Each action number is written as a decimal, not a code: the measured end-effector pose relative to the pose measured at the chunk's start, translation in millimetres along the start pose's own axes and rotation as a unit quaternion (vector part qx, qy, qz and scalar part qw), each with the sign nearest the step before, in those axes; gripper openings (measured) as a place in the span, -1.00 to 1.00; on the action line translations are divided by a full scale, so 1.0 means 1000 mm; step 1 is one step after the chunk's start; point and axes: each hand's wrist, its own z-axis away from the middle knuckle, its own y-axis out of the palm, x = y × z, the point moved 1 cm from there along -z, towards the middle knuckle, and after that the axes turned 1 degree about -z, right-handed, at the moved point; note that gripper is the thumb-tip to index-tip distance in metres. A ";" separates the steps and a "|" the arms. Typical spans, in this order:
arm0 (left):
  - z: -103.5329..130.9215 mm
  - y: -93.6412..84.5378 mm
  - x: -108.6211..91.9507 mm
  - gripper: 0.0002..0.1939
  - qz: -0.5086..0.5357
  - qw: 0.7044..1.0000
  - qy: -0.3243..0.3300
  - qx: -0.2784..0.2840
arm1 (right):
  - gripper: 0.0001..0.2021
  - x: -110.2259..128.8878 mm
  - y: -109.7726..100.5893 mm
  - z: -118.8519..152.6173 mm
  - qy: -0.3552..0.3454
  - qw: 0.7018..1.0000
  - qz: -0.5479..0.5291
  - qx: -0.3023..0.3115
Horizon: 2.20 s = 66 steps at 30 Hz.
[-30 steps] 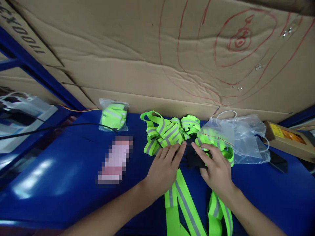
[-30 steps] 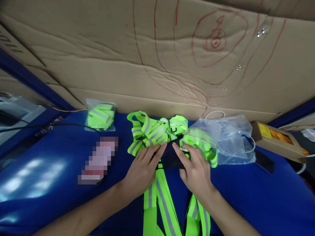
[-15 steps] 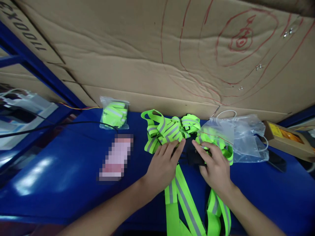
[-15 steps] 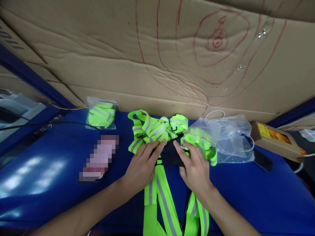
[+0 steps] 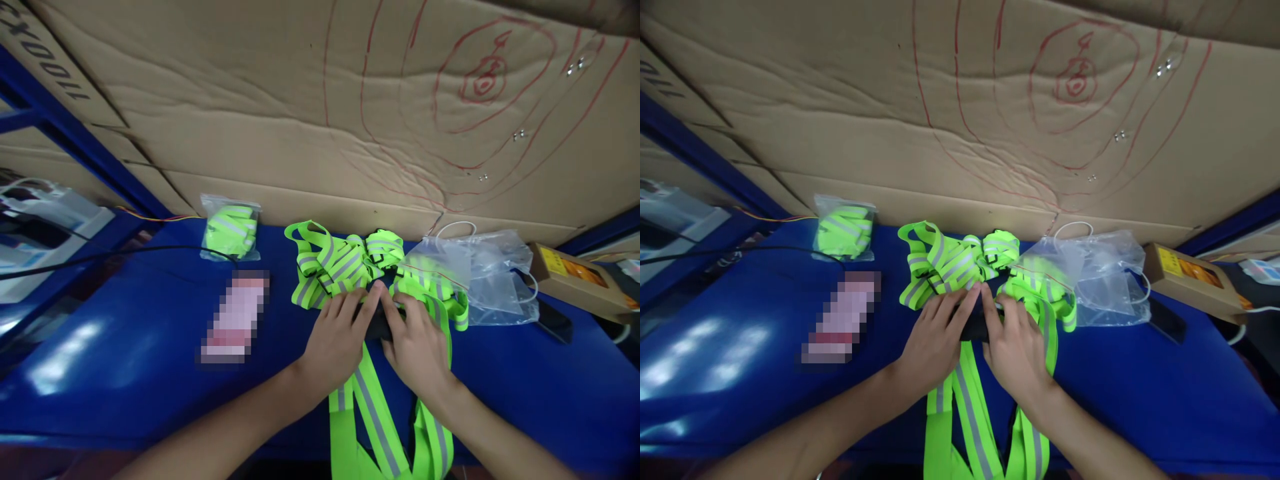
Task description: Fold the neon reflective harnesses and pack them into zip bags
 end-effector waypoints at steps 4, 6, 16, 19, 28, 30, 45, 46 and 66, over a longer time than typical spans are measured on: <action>-0.003 -0.009 0.007 -0.06 0.042 0.999 -0.007 -0.019 | -0.05 -0.011 0.002 -0.002 0.008 0.989 -0.141 0.048; -0.004 -0.016 0.014 -0.04 0.100 0.994 -0.010 -0.048 | 0.01 -0.023 -0.003 -0.002 -0.002 0.974 -0.219 0.057; 0.000 -0.029 0.016 -0.50 0.349 0.911 -0.046 -0.216 | 0.05 -0.035 -0.016 -0.004 -0.095 0.944 -0.311 0.061; 0.001 -0.025 0.014 -0.44 0.392 0.895 -0.055 -0.206 | 0.07 -0.033 -0.014 -0.003 -0.097 0.941 -0.313 0.082; 0.004 -0.025 0.012 -0.46 0.427 0.873 -0.061 -0.229 | -0.01 -0.034 -0.030 -0.006 -0.057 0.892 -0.395 0.212; 0.005 -0.025 0.011 -0.47 0.430 0.870 -0.061 -0.231 | -0.18 -0.033 -0.034 -0.007 -0.100 0.901 -0.370 0.205; -0.006 -0.029 0.015 0.00 0.626 0.777 -0.062 0.010 | -0.51 -0.053 -0.031 0.006 0.211 0.641 -0.715 0.182; -0.007 -0.028 0.017 0.06 0.641 0.764 -0.067 0.035 | -0.47 -0.053 -0.031 0.006 0.210 0.618 -0.732 0.196; -0.009 -0.021 0.008 -0.62 0.530 0.826 -0.189 -0.028 | -0.52 -0.045 -0.026 0.001 0.278 0.535 -0.784 0.145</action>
